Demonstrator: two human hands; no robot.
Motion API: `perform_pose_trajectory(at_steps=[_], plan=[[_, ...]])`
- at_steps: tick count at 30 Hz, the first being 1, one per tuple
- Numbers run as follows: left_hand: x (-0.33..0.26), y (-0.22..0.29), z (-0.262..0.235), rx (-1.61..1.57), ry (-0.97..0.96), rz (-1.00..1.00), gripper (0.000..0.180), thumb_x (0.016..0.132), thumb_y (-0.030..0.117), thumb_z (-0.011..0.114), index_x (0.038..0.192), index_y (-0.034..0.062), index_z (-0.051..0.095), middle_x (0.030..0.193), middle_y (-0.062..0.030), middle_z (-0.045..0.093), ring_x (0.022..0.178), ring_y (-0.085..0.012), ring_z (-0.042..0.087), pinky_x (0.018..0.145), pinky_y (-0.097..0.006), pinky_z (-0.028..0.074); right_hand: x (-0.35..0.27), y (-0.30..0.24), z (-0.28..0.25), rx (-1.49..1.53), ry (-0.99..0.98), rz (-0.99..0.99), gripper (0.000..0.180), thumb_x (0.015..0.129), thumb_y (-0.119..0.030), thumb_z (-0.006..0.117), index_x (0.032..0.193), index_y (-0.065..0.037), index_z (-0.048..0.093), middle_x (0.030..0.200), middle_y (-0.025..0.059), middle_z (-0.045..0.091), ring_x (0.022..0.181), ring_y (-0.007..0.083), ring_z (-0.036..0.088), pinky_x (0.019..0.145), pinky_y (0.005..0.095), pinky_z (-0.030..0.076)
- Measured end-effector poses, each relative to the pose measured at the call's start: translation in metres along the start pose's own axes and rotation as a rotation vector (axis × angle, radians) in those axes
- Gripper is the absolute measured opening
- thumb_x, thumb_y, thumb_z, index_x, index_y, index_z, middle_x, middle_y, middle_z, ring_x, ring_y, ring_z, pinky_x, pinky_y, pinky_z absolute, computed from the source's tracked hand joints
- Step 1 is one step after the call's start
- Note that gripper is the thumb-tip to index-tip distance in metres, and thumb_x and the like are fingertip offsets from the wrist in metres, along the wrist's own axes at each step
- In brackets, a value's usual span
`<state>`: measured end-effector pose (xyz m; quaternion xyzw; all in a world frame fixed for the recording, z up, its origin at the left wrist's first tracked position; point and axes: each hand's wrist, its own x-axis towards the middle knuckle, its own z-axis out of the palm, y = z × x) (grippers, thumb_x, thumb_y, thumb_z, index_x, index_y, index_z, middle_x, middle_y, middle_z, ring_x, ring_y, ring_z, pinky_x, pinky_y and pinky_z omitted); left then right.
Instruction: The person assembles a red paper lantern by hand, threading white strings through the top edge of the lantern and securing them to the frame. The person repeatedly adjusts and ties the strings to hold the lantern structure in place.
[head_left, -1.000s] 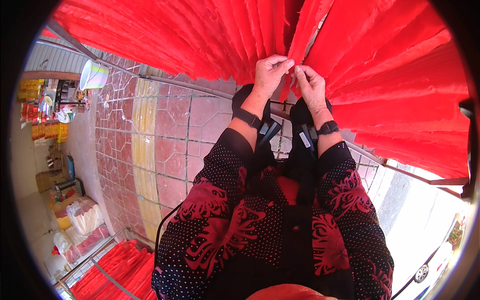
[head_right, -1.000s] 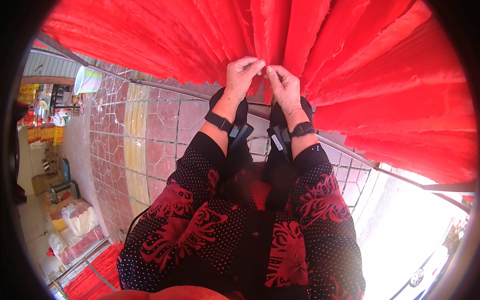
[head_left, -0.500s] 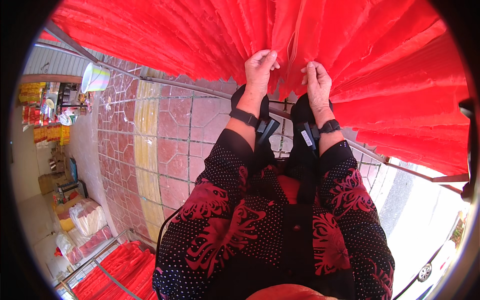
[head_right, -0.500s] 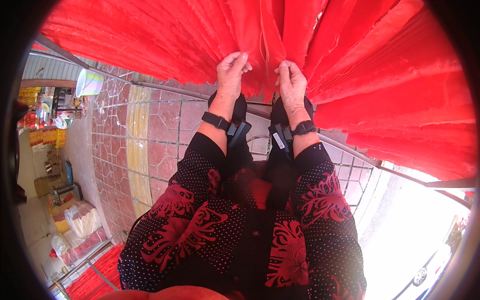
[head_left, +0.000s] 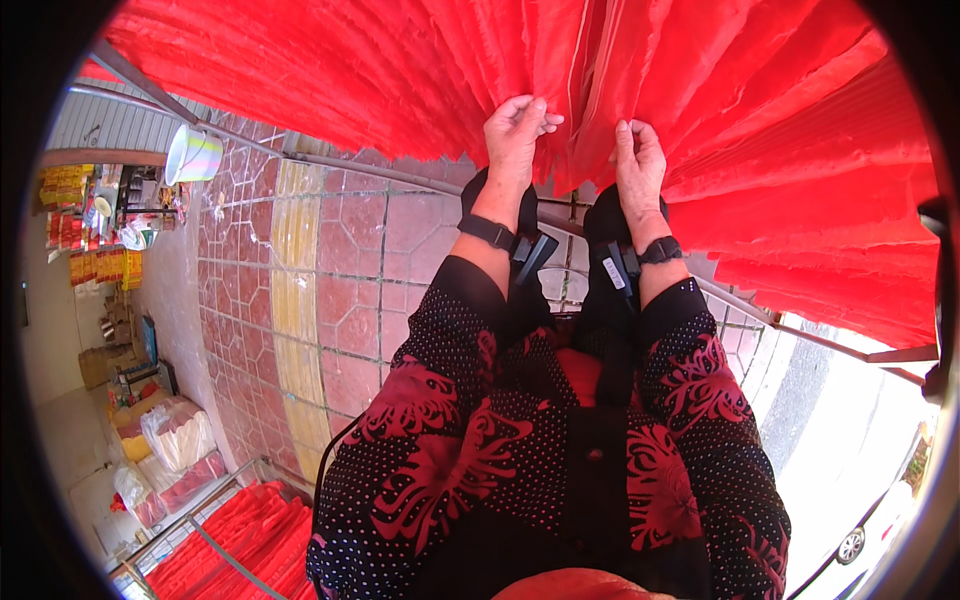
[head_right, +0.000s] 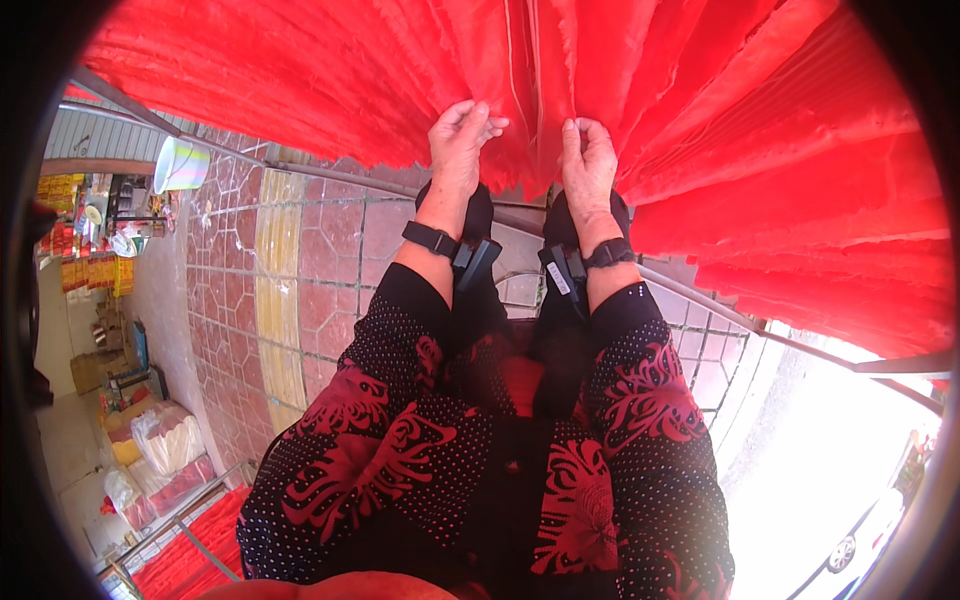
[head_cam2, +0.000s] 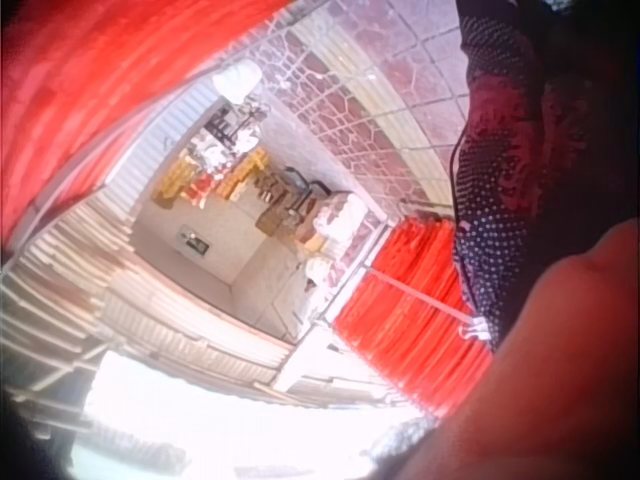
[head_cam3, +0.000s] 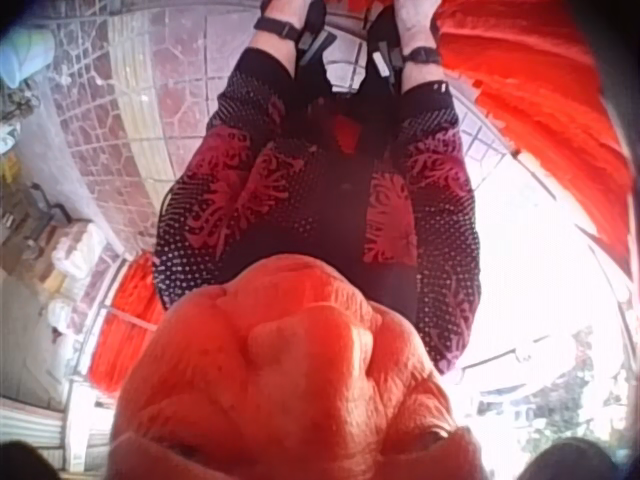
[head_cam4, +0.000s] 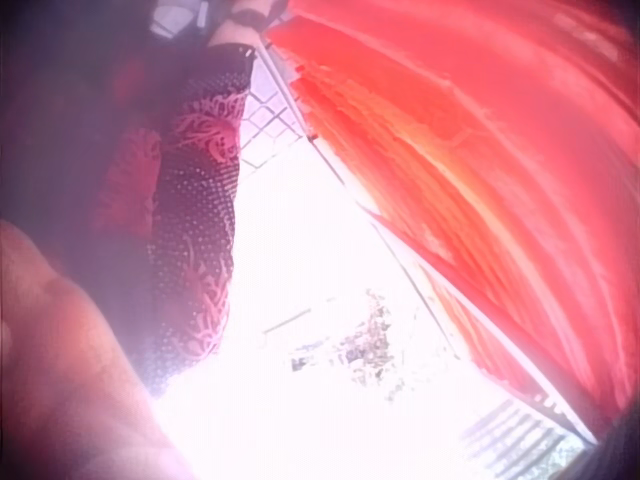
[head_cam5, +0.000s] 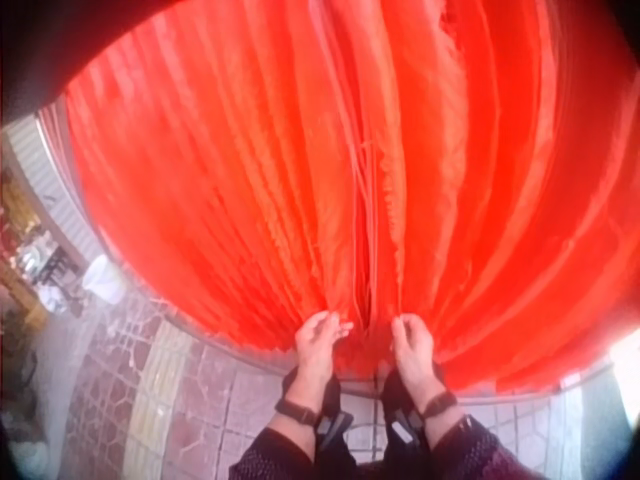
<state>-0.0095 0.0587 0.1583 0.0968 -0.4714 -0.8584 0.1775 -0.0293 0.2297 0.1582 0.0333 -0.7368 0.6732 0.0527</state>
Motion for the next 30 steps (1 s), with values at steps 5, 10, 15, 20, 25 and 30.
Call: perform_pose_trajectory(at_steps=[5,10,15,20,25,30], plan=[[-0.002,0.0,0.001,0.059,-0.026,0.032,0.018,0.088,0.002,0.068,0.105,-0.0011,0.063,0.09,-0.0084,0.068,0.078,-0.02,0.069,0.072,-0.03,0.055,-0.002,0.002,0.0,0.068,-0.055,0.071,0.014,0.097,-0.015,0.061,0.102,-0.003,0.056,0.078,0.0006,0.058,0.059,0.0065,0.054,0.055,0.0208,0.046],[-0.004,-0.003,0.002,0.149,-0.024,0.024,0.027,0.085,0.001,0.071,0.111,-0.0038,0.063,0.091,-0.0082,0.068,0.08,-0.0167,0.068,0.074,-0.028,0.055,0.0,0.006,0.006,0.173,-0.088,-0.006,0.015,0.095,-0.009,0.061,0.107,-0.003,0.054,0.086,0.0031,0.06,0.064,0.008,0.058,0.059,0.0217,0.049],[-0.003,-0.003,0.0,0.238,0.021,0.025,0.021,0.089,0.009,0.07,0.106,-0.0025,0.067,0.085,-0.0052,0.069,0.073,-0.0117,0.065,0.069,-0.025,0.051,-0.001,0.008,0.008,0.075,-0.066,-0.013,0.014,0.096,-0.009,0.06,0.106,-0.001,0.056,0.085,0.0027,0.062,0.066,0.0085,0.06,0.061,0.0219,0.051],[0.0,-0.004,-0.001,0.188,0.077,0.096,0.016,0.091,0.015,0.069,0.098,0.0004,0.069,0.078,-0.0019,0.067,0.067,-0.0084,0.061,0.065,-0.023,0.048,0.0,0.008,0.004,-0.095,-0.034,-0.026,0.018,0.095,-0.014,0.06,0.103,0.001,0.065,0.079,0.007,0.064,0.063,0.0107,0.06,0.059,0.0265,0.051],[0.0,-0.004,-0.003,0.187,0.09,0.113,0.016,0.091,0.017,0.069,0.095,0.0021,0.068,0.075,-0.0011,0.066,0.065,-0.0078,0.06,0.064,-0.023,0.047,0.002,0.015,0.003,-0.212,-0.028,-0.088,0.019,0.095,-0.018,0.061,0.098,0.001,0.065,0.077,0.0124,0.063,0.061,0.0161,0.061,0.059,0.0297,0.05],[-0.001,-0.003,-0.003,0.207,0.11,0.115,0.017,0.092,0.019,0.069,0.094,0.0024,0.068,0.072,-0.001,0.064,0.062,-0.0077,0.058,0.061,-0.023,0.045,0.004,0.016,0.004,-0.239,0.017,-0.14,0.022,0.098,-0.021,0.058,0.103,-0.001,0.064,0.07,0.0036,0.059,0.059,0.0119,0.054,0.056,0.0263,0.046]])
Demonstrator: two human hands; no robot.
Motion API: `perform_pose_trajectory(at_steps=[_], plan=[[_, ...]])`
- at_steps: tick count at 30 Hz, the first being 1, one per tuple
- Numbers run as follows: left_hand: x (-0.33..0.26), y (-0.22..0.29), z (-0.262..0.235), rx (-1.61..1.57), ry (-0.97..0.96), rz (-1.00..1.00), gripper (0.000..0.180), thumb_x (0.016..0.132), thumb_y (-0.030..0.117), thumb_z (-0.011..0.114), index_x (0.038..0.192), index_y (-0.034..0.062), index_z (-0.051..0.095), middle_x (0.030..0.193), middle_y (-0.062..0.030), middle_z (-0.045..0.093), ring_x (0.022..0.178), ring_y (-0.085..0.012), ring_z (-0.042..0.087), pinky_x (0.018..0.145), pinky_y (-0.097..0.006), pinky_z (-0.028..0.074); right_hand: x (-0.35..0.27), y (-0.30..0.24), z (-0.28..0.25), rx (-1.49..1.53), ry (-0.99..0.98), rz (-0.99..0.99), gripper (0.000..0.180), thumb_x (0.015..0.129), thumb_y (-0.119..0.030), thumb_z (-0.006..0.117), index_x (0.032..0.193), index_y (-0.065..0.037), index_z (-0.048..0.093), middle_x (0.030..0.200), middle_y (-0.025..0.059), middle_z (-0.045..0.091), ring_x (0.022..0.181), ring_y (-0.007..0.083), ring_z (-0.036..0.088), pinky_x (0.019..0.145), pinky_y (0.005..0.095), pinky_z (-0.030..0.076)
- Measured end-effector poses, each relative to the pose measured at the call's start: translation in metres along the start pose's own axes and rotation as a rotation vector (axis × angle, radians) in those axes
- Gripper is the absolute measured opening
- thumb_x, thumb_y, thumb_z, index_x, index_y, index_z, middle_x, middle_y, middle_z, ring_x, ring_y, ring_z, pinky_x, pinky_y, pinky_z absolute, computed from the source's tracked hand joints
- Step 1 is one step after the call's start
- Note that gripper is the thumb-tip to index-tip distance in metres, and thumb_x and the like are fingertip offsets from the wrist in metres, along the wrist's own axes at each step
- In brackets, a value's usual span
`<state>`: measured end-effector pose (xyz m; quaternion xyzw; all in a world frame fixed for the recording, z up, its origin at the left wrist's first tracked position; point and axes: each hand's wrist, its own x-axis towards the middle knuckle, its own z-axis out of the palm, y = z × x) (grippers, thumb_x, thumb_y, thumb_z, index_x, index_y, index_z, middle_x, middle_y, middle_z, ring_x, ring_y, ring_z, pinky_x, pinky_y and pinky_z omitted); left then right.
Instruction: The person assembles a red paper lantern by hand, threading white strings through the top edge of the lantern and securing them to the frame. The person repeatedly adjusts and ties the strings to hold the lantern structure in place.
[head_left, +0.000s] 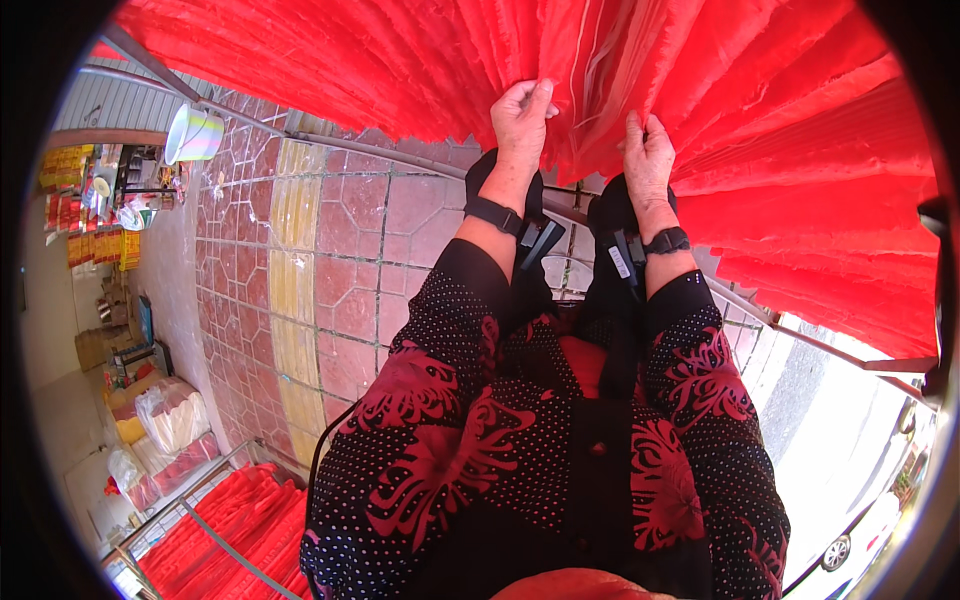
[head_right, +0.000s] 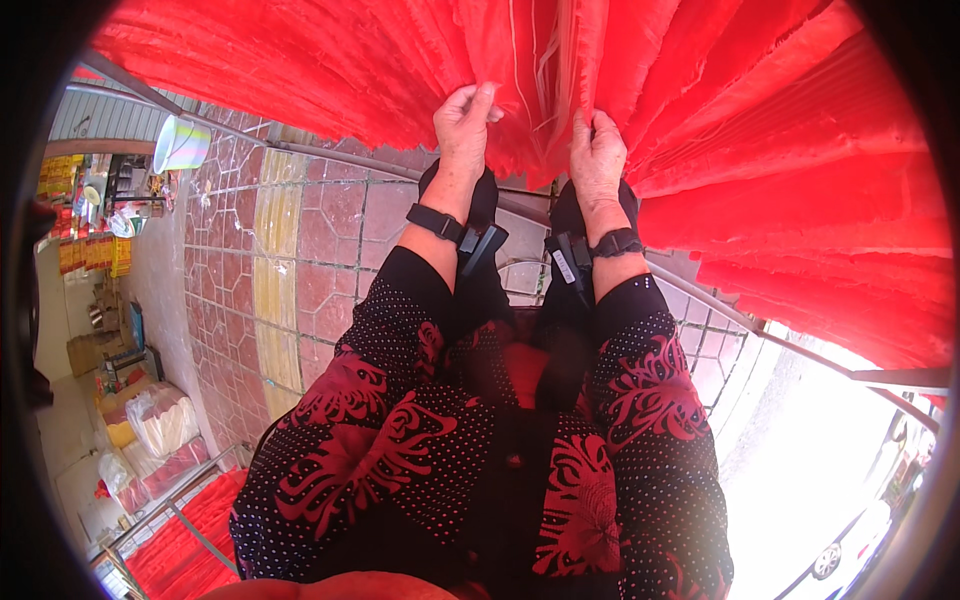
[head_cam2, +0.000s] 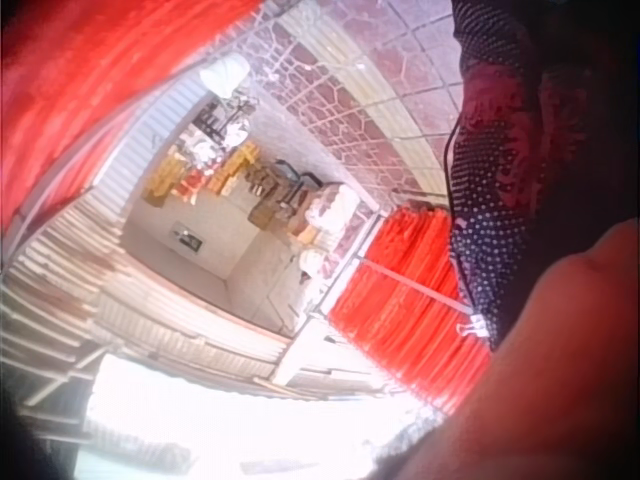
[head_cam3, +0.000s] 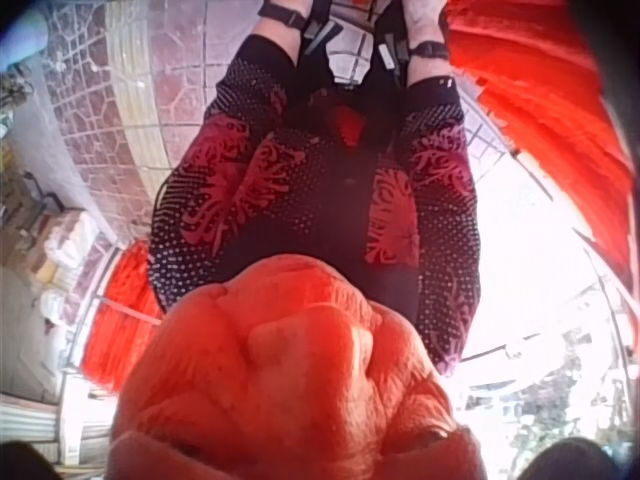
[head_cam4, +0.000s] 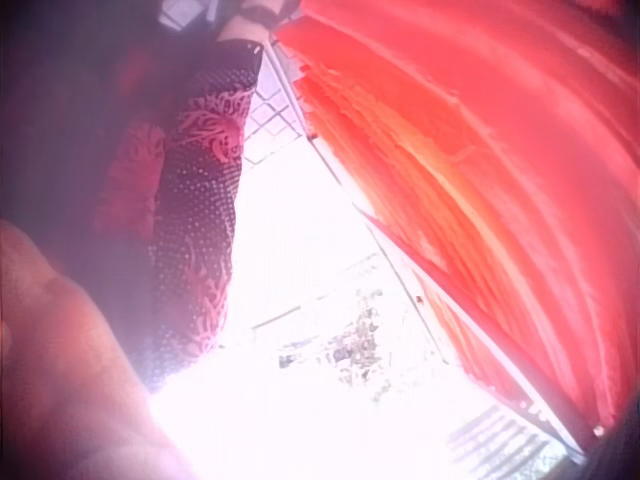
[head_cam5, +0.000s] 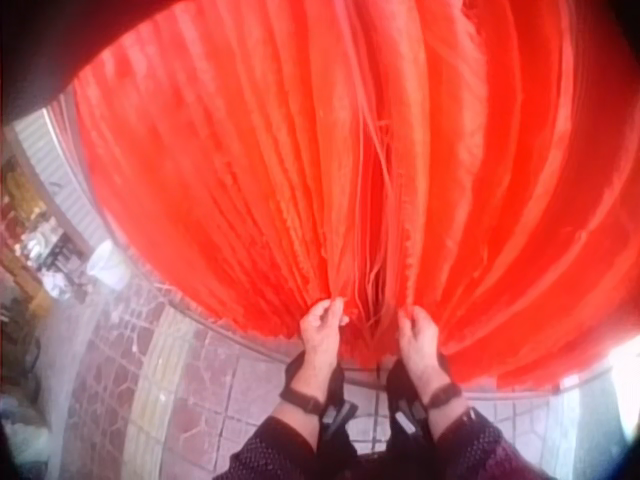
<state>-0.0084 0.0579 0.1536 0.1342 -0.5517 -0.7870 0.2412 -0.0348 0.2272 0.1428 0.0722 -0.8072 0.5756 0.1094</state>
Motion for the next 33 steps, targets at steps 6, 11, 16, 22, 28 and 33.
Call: perform_pose_trajectory(at_steps=[6,11,16,22,28,33], plan=[[0.001,0.001,-0.001,-0.032,0.005,0.01,0.017,0.092,0.019,0.068,0.093,0.0018,0.067,0.068,-0.0003,0.062,0.057,-0.0071,0.055,0.057,-0.022,0.043,-0.002,-0.012,-0.004,0.051,0.014,0.142,0.023,0.099,-0.021,0.055,0.098,0.0,0.063,0.067,0.0082,0.057,0.061,0.0179,0.053,0.06,0.0322,0.047],[0.002,-0.001,-0.002,0.001,0.03,0.043,0.015,0.093,0.016,0.067,0.093,0.0008,0.067,0.069,-0.0014,0.062,0.056,-0.007,0.054,0.054,-0.021,0.043,-0.001,-0.013,-0.002,0.022,0.046,0.144,0.036,0.1,-0.035,0.053,0.1,-0.002,0.064,0.062,0.0008,0.055,0.057,0.0089,0.053,0.055,0.0248,0.043],[0.001,-0.002,-0.002,0.001,0.01,0.001,0.014,0.093,0.015,0.065,0.095,0.0002,0.064,0.071,-0.0051,0.065,0.054,-0.0087,0.055,0.052,-0.022,0.044,-0.002,-0.012,-0.003,0.079,0.0,0.184,0.036,0.101,-0.036,0.051,0.1,-0.002,0.063,0.062,0.0005,0.055,0.057,0.0087,0.053,0.056,0.0246,0.044],[0.001,-0.001,-0.001,-0.055,-0.019,-0.047,0.014,0.097,0.015,0.058,0.1,0.0011,0.057,0.08,-0.0128,0.07,0.054,-0.0129,0.061,0.052,-0.023,0.045,-0.005,-0.015,-0.004,0.136,-0.017,0.206,0.036,0.103,-0.036,0.048,0.097,-0.003,0.062,0.062,-0.0001,0.055,0.057,0.0084,0.052,0.057,0.0244,0.044],[0.003,-0.005,0.0,-0.089,0.027,-0.008,0.014,0.099,0.016,0.055,0.101,0.0022,0.054,0.09,-0.0167,0.071,0.06,-0.0172,0.067,0.054,-0.023,0.047,-0.005,-0.017,-0.005,0.193,-0.025,0.196,0.036,0.103,-0.036,0.049,0.093,-0.003,0.061,0.062,-0.001,0.054,0.057,0.0079,0.051,0.057,0.024,0.043],[0.003,-0.006,0.0,-0.07,0.01,-0.022,0.012,0.098,0.014,0.056,0.101,0.0026,0.054,0.091,-0.0159,0.071,0.062,-0.0173,0.068,0.056,-0.023,0.048,-0.005,-0.016,-0.005,0.097,-0.069,0.189,0.031,0.101,-0.032,0.054,0.094,-0.003,0.064,0.064,-0.0016,0.055,0.056,0.0064,0.05,0.054,0.0223,0.042]])
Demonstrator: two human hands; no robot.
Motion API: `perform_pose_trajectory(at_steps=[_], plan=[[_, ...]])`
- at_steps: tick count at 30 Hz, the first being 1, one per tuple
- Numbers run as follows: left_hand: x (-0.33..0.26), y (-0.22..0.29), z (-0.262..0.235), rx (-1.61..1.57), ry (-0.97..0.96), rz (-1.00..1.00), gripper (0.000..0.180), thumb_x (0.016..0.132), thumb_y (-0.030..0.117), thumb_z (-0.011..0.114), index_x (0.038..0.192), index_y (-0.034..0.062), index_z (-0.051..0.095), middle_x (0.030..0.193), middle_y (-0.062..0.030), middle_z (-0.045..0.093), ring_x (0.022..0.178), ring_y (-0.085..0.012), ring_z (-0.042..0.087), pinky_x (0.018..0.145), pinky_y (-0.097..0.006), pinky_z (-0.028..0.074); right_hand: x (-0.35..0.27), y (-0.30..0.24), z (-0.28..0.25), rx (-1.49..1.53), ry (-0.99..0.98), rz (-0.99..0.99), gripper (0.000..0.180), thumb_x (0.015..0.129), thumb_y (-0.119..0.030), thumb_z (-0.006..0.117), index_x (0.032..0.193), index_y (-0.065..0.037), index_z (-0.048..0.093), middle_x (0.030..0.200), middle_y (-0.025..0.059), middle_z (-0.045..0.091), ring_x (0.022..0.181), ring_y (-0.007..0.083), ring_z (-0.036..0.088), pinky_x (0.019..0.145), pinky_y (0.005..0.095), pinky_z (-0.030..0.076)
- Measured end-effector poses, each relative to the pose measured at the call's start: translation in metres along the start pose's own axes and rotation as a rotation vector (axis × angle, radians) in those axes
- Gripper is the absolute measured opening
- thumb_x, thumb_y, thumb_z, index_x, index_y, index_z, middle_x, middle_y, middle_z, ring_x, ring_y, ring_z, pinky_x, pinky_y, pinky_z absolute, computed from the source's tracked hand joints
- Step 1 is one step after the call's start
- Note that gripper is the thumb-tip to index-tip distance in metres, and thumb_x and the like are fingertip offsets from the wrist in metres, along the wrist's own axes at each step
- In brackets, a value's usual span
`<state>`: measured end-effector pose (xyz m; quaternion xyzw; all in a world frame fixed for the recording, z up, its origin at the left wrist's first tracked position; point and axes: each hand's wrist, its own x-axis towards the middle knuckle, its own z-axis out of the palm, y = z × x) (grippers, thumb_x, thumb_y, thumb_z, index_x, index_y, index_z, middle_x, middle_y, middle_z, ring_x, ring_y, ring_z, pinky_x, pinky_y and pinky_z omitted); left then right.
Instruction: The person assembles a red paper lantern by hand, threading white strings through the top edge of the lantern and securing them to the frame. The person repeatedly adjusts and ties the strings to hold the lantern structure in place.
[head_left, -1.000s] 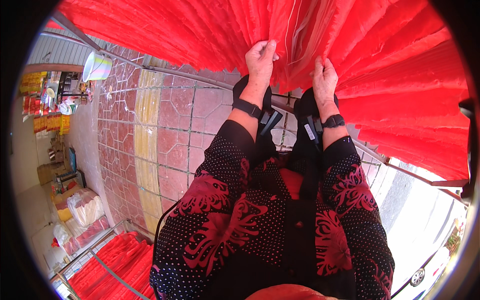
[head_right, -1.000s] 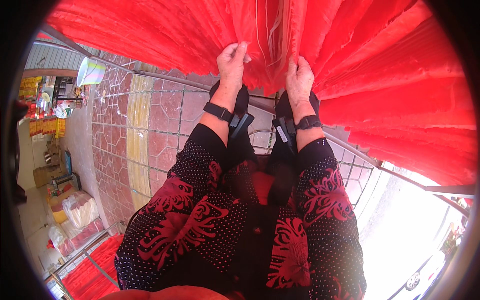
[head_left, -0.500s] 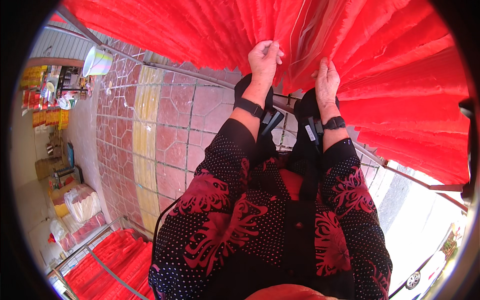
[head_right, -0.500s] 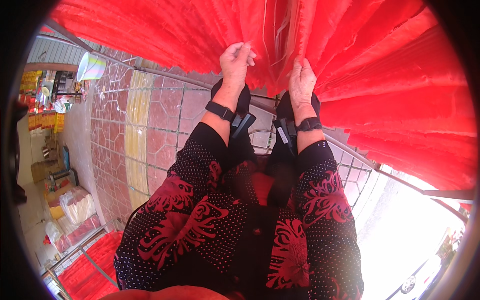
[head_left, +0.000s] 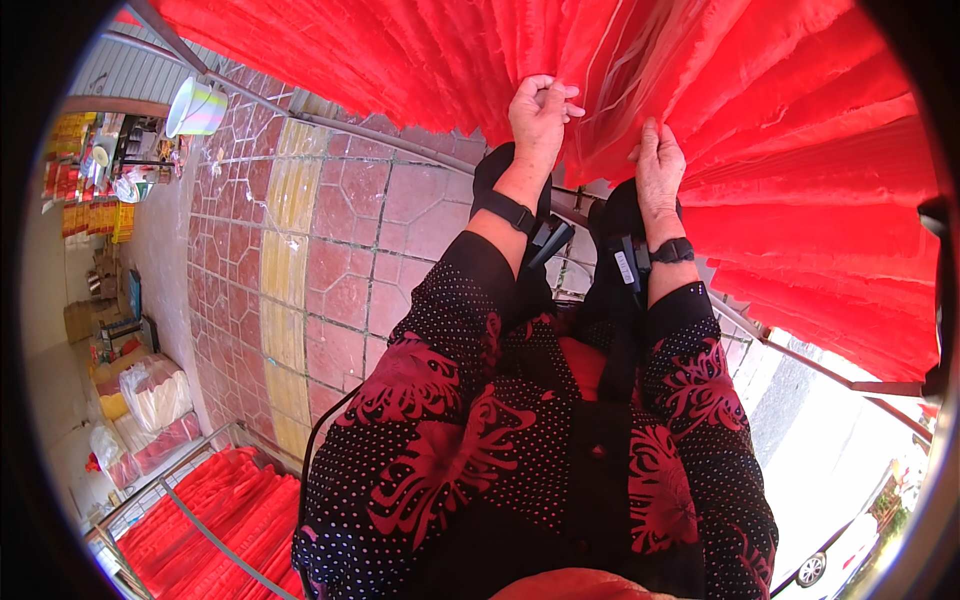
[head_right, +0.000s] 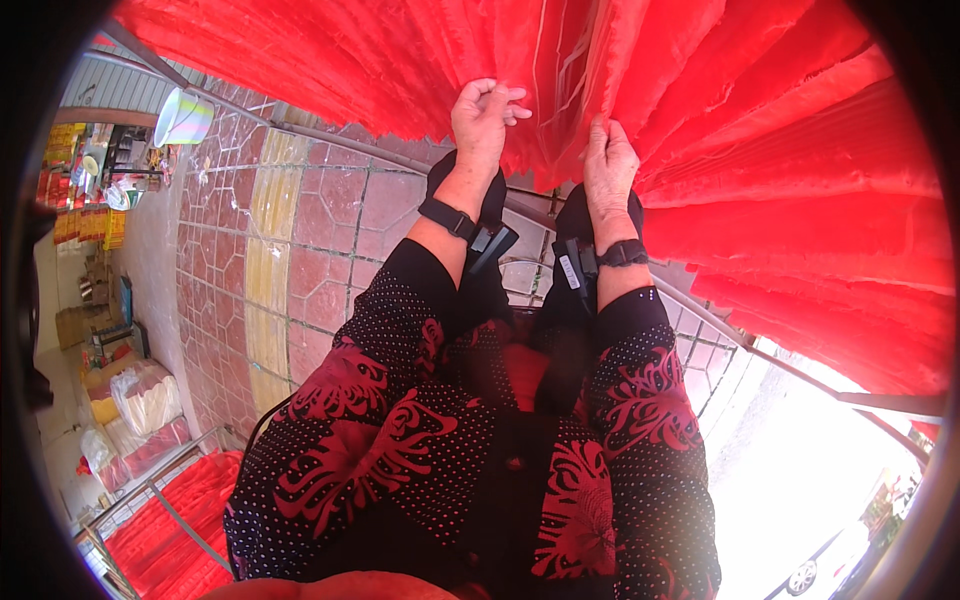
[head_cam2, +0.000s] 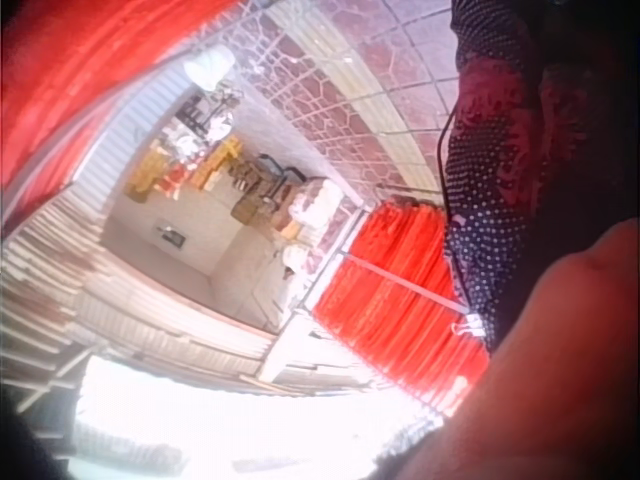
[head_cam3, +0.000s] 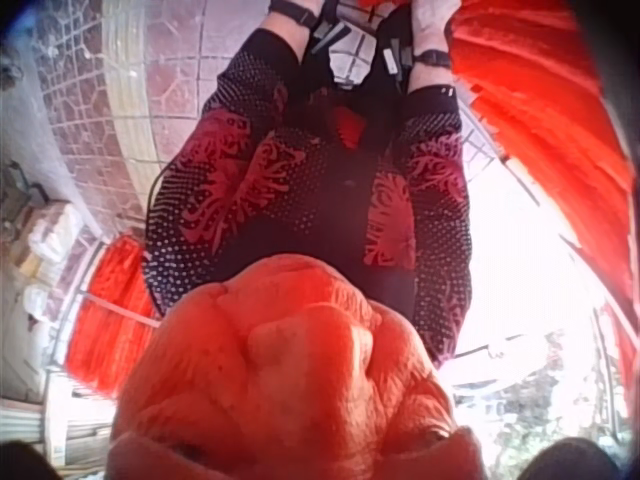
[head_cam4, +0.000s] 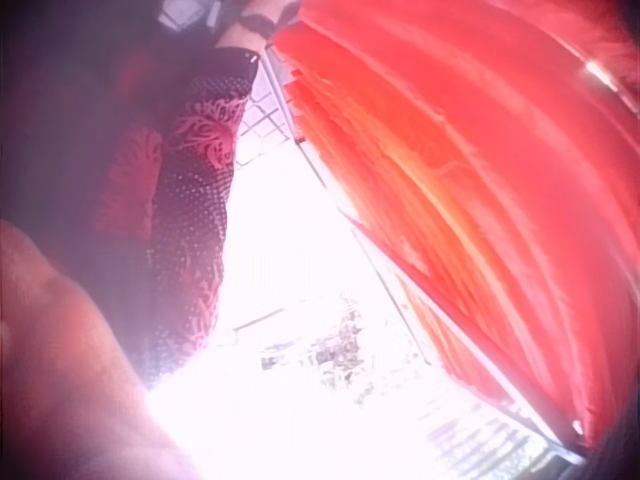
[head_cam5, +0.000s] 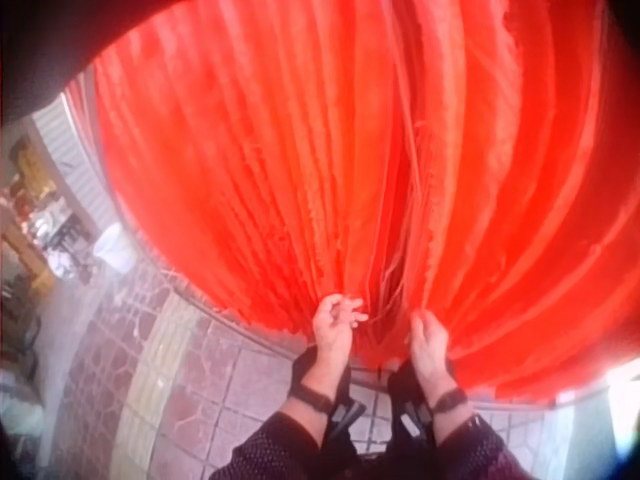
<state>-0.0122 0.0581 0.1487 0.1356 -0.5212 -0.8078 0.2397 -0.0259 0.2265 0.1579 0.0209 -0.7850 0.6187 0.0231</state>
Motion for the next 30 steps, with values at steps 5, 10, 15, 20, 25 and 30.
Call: perform_pose_trajectory(at_steps=[5,10,15,20,25,30], plan=[[-0.003,0.001,0.001,0.004,-0.021,0.029,0.009,0.097,0.011,0.057,0.1,0.0031,0.055,0.09,-0.0144,0.071,0.065,-0.0167,0.068,0.058,-0.023,0.048,0.0,0.005,0.005,-0.003,-0.035,-0.1,0.019,0.096,-0.021,0.063,0.103,-0.004,0.067,0.066,-0.0032,0.056,0.055,0.0048,0.049,0.052,0.0201,0.04],[-0.005,0.004,0.002,0.02,-0.019,0.04,0.01,0.095,0.009,0.061,0.099,0.0029,0.055,0.09,-0.0131,0.071,0.068,-0.0163,0.068,0.059,-0.023,0.048,-0.005,-0.001,0.004,-0.031,-0.071,-0.095,0.013,0.092,-0.015,0.068,0.094,-0.002,0.064,0.067,-0.0023,0.059,0.058,0.0035,0.05,0.054,0.0214,0.044],[-0.012,0.009,0.011,-0.121,-0.146,0.111,0.031,0.085,0.004,0.072,0.106,0.0015,0.05,0.093,-0.013,0.07,0.076,-0.015,0.068,0.067,-0.025,0.052,-0.007,-0.007,0.005,-0.173,-0.103,-0.112,0.016,0.088,-0.017,0.07,0.096,-0.005,0.065,0.072,0.0031,0.066,0.062,0.0091,0.06,0.06,0.0255,0.05],[-0.027,0.013,0.021,0.281,-0.285,0.161,0.06,0.075,0.006,0.082,0.119,-0.0027,0.041,0.096,-0.0145,0.069,0.079,-0.0131,0.066,0.07,-0.025,0.053,-0.008,-0.001,0.007,-0.293,-0.14,-0.15,0.018,0.085,-0.021,0.07,0.098,-0.009,0.066,0.079,0.012,0.068,0.072,0.0249,0.068,0.069,0.0351,0.054],[-0.035,0.012,0.027,0.505,-0.284,0.23,0.06,0.078,0.01,0.079,0.126,-0.0022,0.046,0.095,-0.011,0.07,0.077,-0.0096,0.064,0.068,-0.024,0.051,-0.009,0.0,0.009,-0.382,-0.131,-0.285,0.014,0.085,-0.012,0.069,0.099,-0.007,0.066,0.079,0.0103,0.068,0.073,0.0159,0.066,0.068,0.0306,0.053],[-0.028,0.0,0.023,0.481,-0.171,0.282,0.035,0.084,0.005,0.069,0.117,-0.0006,0.058,0.086,-0.0093,0.071,0.072,-0.01,0.065,0.068,-0.025,0.052,-0.013,-0.003,0.009,-0.295,-0.155,-0.256,0.011,0.086,-0.007,0.071,0.095,-0.004,0.066,0.076,0.0031,0.067,0.069,0.005,0.06,0.065,0.0228,0.05]])
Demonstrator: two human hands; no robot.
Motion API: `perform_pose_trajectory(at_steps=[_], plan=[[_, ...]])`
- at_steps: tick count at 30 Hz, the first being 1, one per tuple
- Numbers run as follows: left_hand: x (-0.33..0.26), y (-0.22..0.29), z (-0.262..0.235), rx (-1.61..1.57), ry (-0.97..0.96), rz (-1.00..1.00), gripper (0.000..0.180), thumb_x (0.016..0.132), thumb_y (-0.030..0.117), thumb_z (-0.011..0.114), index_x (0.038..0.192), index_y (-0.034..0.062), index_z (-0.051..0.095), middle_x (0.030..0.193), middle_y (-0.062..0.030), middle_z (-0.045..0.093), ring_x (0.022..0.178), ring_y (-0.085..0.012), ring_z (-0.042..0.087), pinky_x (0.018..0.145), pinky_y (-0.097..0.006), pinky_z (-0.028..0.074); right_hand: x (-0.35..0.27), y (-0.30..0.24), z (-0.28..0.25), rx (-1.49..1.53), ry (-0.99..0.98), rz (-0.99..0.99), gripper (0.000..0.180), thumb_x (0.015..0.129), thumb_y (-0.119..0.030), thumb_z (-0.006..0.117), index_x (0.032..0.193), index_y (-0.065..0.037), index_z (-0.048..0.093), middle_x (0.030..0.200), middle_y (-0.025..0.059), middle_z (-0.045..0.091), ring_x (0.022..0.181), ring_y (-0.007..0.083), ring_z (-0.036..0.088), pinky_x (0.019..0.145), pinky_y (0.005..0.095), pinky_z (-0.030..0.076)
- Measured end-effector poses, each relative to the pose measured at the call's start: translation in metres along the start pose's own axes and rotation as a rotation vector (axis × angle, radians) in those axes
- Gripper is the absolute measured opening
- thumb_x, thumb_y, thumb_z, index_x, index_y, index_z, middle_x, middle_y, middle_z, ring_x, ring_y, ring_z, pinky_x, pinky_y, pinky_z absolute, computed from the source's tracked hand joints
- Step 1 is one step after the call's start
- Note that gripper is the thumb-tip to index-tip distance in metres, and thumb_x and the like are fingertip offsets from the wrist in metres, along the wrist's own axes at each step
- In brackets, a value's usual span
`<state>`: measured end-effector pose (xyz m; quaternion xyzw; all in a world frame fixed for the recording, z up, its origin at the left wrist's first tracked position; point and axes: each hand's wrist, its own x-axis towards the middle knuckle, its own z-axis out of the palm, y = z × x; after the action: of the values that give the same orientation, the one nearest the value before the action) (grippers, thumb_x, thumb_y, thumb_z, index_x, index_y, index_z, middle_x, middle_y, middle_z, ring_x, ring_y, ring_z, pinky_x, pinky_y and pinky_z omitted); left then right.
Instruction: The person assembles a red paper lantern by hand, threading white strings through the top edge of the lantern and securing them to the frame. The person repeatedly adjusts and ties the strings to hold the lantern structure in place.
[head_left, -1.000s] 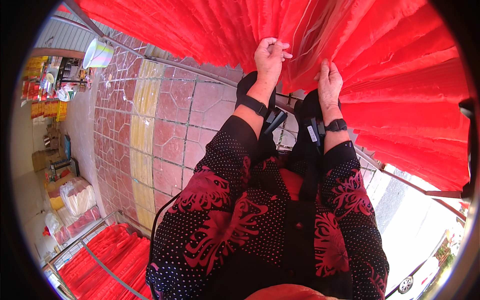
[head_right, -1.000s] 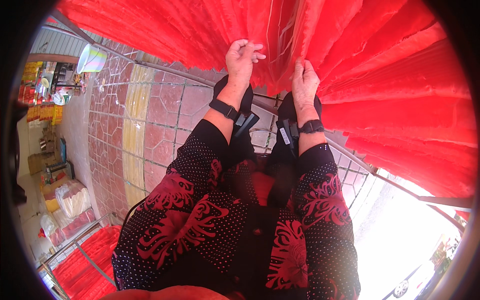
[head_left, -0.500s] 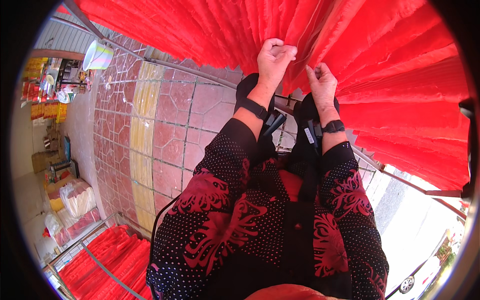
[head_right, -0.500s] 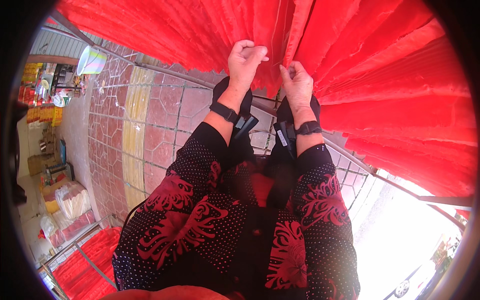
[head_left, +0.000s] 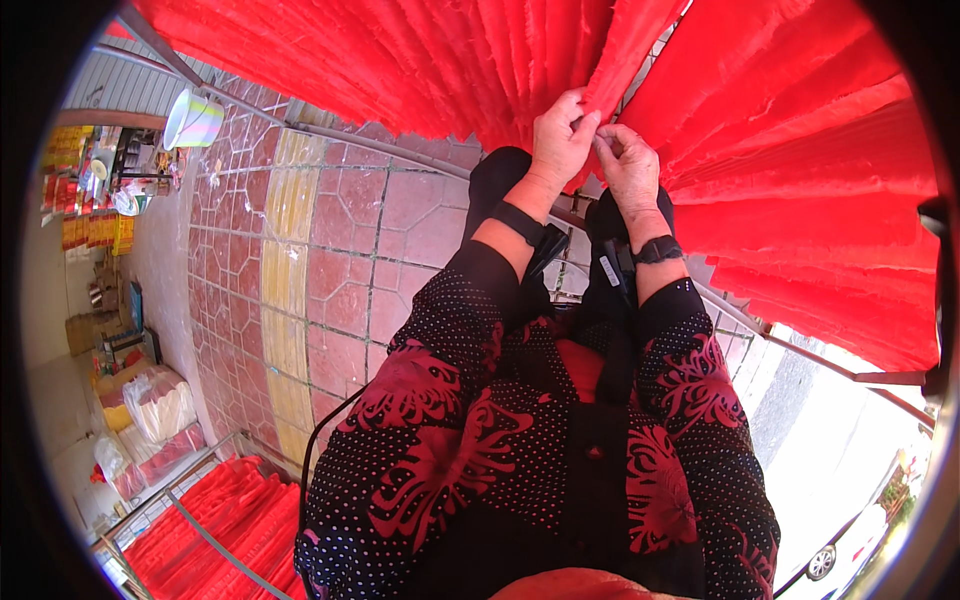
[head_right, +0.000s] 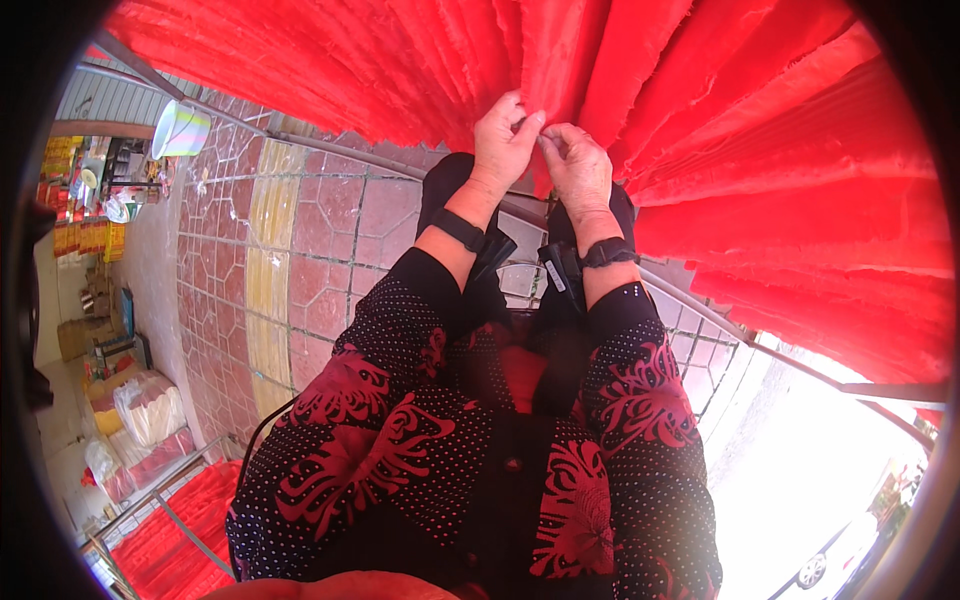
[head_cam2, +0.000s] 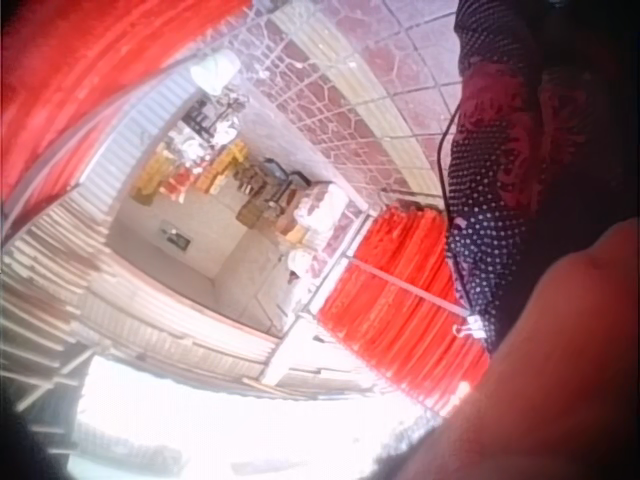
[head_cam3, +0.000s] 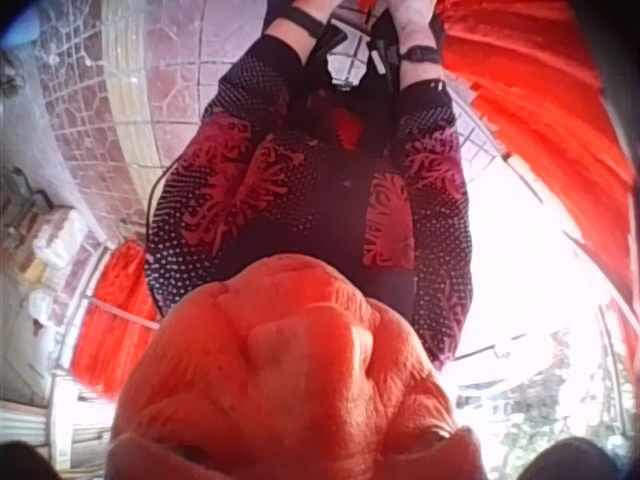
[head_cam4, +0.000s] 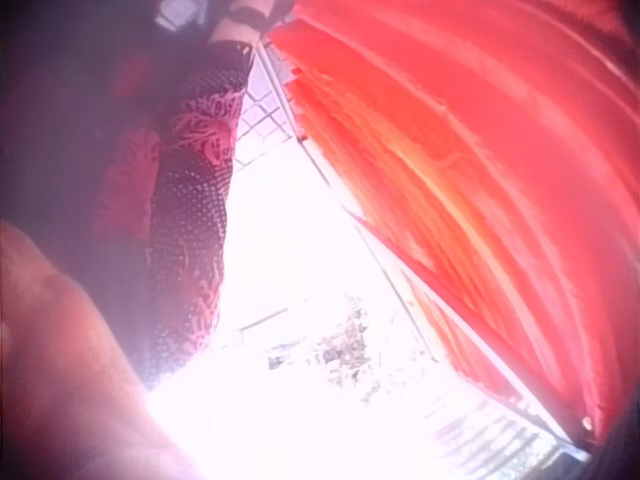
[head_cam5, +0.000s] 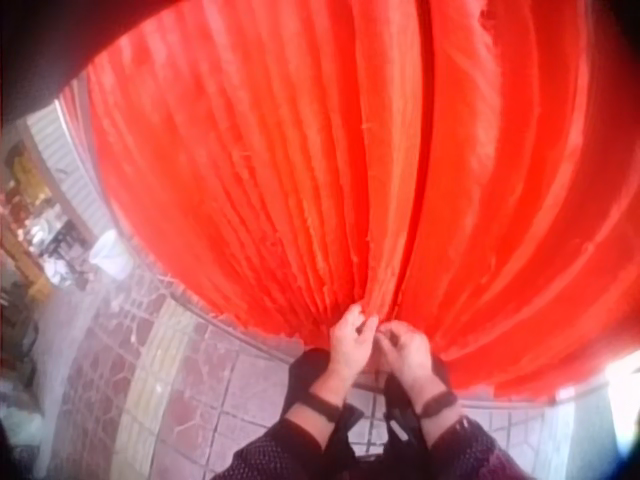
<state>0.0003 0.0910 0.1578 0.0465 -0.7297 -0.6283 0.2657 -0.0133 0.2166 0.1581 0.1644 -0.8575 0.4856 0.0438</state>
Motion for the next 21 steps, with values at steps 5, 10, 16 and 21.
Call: perform_pose_trajectory(at_steps=[5,10,16,21], plan=[[0.01,-0.015,-0.008,-0.099,0.03,-0.135,0.031,0.09,-0.003,0.06,0.12,-0.0046,0.055,0.101,-0.0107,0.071,0.09,-0.0099,0.065,0.079,-0.023,0.051,0.004,0.003,0.001,0.515,0.285,0.028,0.013,0.085,-0.007,0.074,0.09,-0.005,0.063,0.072,-0.0035,0.061,0.062,0.0027,0.052,0.059,0.0184,0.045],[0.008,-0.012,-0.01,-0.29,0.102,-0.153,0.029,0.09,-0.003,0.06,0.119,-0.006,0.055,0.102,-0.0112,0.071,0.09,-0.0107,0.064,0.08,-0.023,0.051,0.008,0.011,-0.013,0.719,0.48,0.015,0.025,0.083,0.0,0.076,0.089,-0.01,0.054,0.072,-0.0072,0.048,0.064,0.0012,0.043,0.062,0.0155,0.039],[0.009,-0.011,-0.011,-0.288,0.121,-0.141,0.026,0.091,-0.003,0.06,0.117,-0.006,0.057,0.101,-0.0106,0.071,0.09,-0.0108,0.064,0.08,-0.023,0.051,0.005,0.015,-0.018,0.579,0.52,0.05,0.022,0.084,-0.004,0.076,0.09,-0.007,0.054,0.071,-0.0061,0.047,0.065,0.0031,0.043,0.062,0.017,0.038],[0.008,-0.011,-0.012,-0.281,0.109,-0.142,0.025,0.092,-0.002,0.06,0.116,-0.0062,0.057,0.101,-0.0102,0.071,0.089,-0.0106,0.064,0.079,-0.023,0.051,0.007,0.02,-0.014,0.149,0.334,0.113,0.021,0.084,-0.013,0.076,0.094,0.0,0.063,0.075,0.0028,0.054,0.063,0.0119,0.052,0.06,0.0254,0.045]])
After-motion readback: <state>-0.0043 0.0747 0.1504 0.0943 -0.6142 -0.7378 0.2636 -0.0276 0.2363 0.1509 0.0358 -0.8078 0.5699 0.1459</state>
